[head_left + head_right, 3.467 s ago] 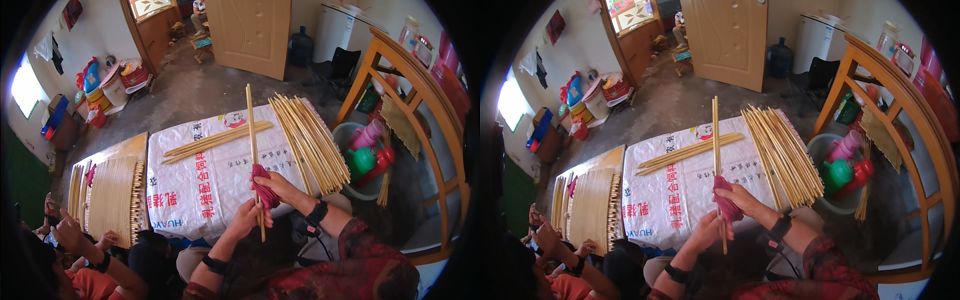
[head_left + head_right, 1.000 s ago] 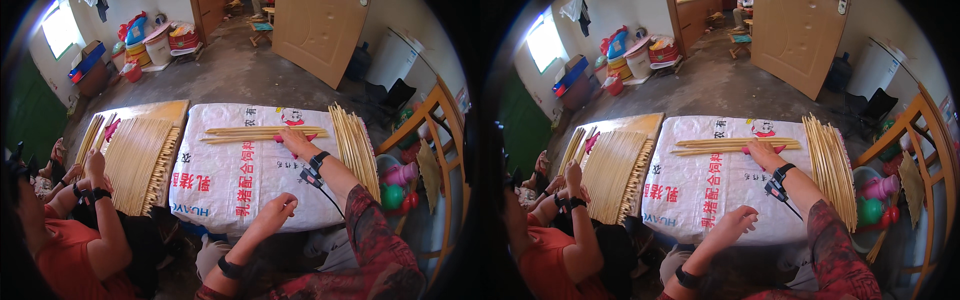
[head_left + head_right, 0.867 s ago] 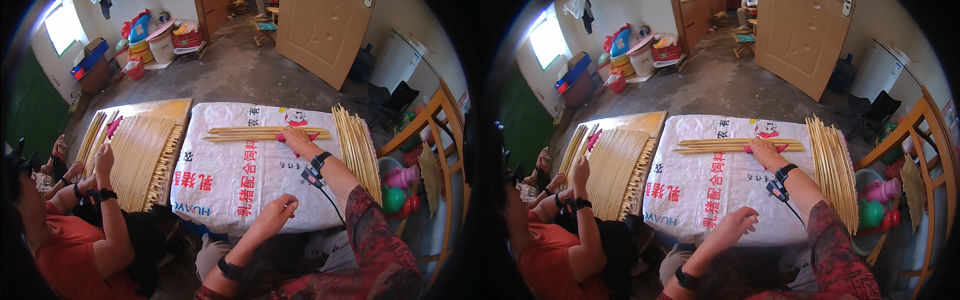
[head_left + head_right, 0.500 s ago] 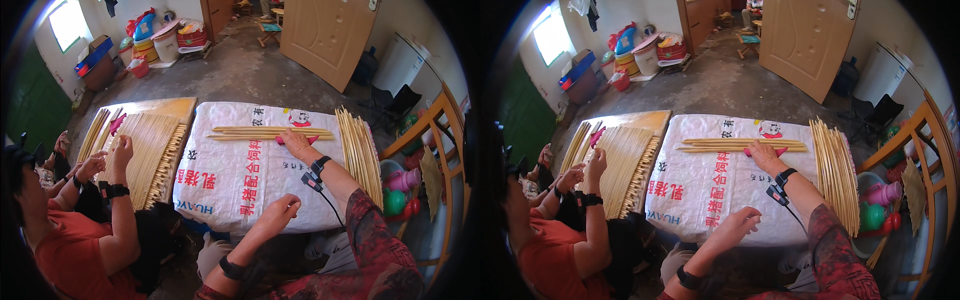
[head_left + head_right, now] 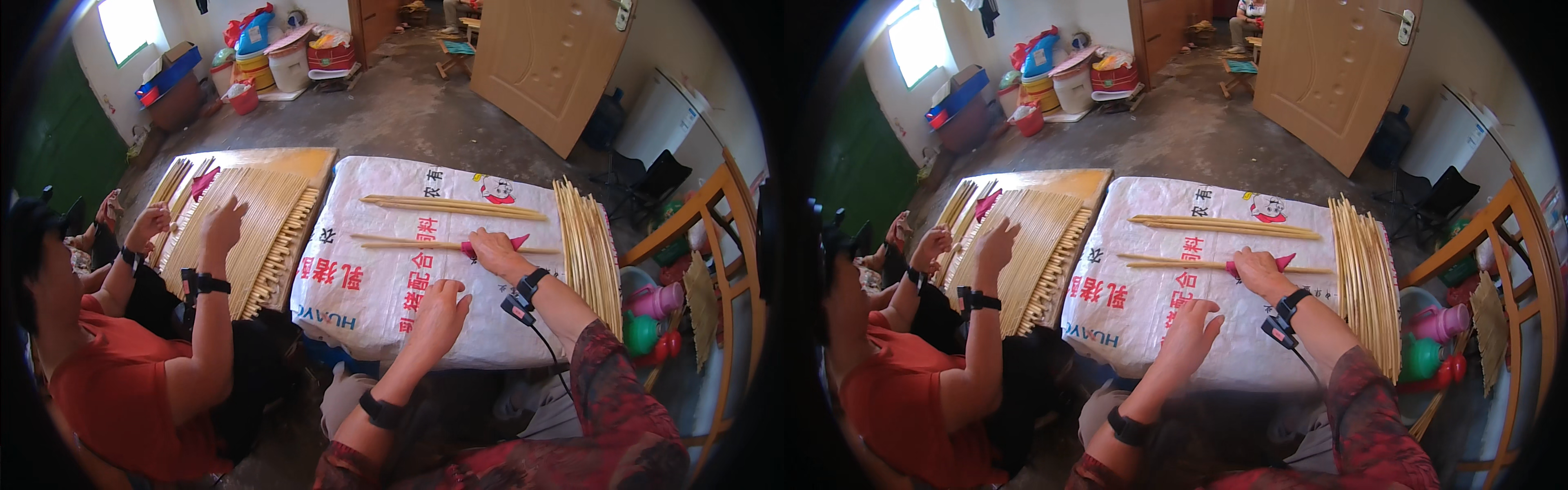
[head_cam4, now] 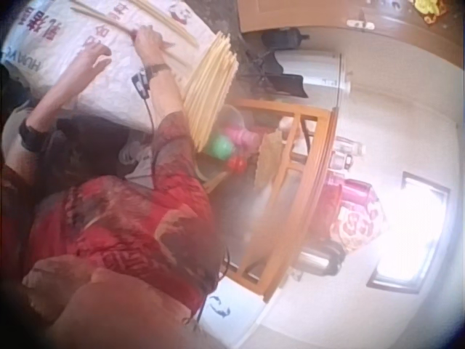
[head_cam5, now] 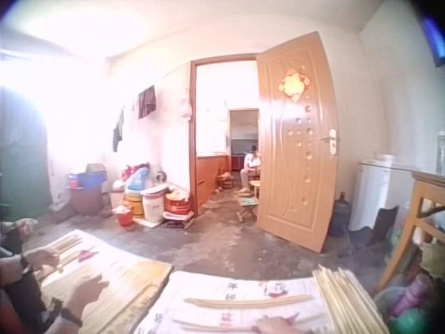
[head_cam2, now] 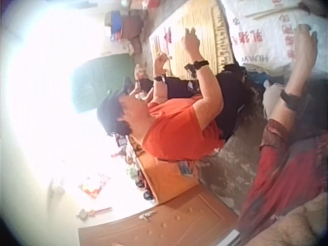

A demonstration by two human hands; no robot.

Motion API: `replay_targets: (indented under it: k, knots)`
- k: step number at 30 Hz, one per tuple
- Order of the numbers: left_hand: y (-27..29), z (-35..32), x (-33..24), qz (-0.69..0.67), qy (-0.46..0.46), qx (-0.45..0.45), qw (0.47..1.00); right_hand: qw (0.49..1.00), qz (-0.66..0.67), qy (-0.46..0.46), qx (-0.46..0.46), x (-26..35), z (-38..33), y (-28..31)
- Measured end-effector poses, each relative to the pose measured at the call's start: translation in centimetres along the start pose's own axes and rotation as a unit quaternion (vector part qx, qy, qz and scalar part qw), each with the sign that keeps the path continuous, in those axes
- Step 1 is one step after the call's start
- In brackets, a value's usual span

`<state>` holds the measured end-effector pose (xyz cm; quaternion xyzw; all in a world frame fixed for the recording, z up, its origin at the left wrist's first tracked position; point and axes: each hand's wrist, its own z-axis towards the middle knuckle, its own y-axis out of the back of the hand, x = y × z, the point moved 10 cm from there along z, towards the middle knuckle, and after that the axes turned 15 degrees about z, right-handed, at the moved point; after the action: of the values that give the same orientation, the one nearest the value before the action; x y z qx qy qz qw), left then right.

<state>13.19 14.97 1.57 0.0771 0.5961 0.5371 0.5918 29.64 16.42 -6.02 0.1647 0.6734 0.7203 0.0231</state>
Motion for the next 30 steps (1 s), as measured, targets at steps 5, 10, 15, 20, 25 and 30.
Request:
replay_targets:
  k: [5,10,15,20,25,30]
  knots:
    - [-0.7,-0.5,0.5,0.062,0.005,0.025,0.998,0.999,-0.006,0.012,0.03,0.9,-3.0,-0.1]
    - [0.0,-1.1,1.0,0.27,-0.016,-0.041,0.962,1.0,0.001,0.02,0.018,1.7,-5.4,2.0]
    - [-1.4,-1.9,3.5,0.276,0.024,0.047,0.96,0.995,0.008,0.077,-0.061,4.2,-6.5,9.6]
    - [-2.2,-2.3,2.2,0.161,-0.018,0.099,0.982,0.986,0.055,0.13,-0.085,4.9,-8.1,14.1]
    - [-1.5,-2.2,1.3,0.084,0.006,0.088,0.993,0.958,0.271,0.009,-0.087,2.8,-8.9,16.4]
    - [-1.5,-1.5,1.7,-0.044,0.082,0.112,0.989,0.572,0.767,-0.056,-0.285,-1.8,-11.0,16.5]
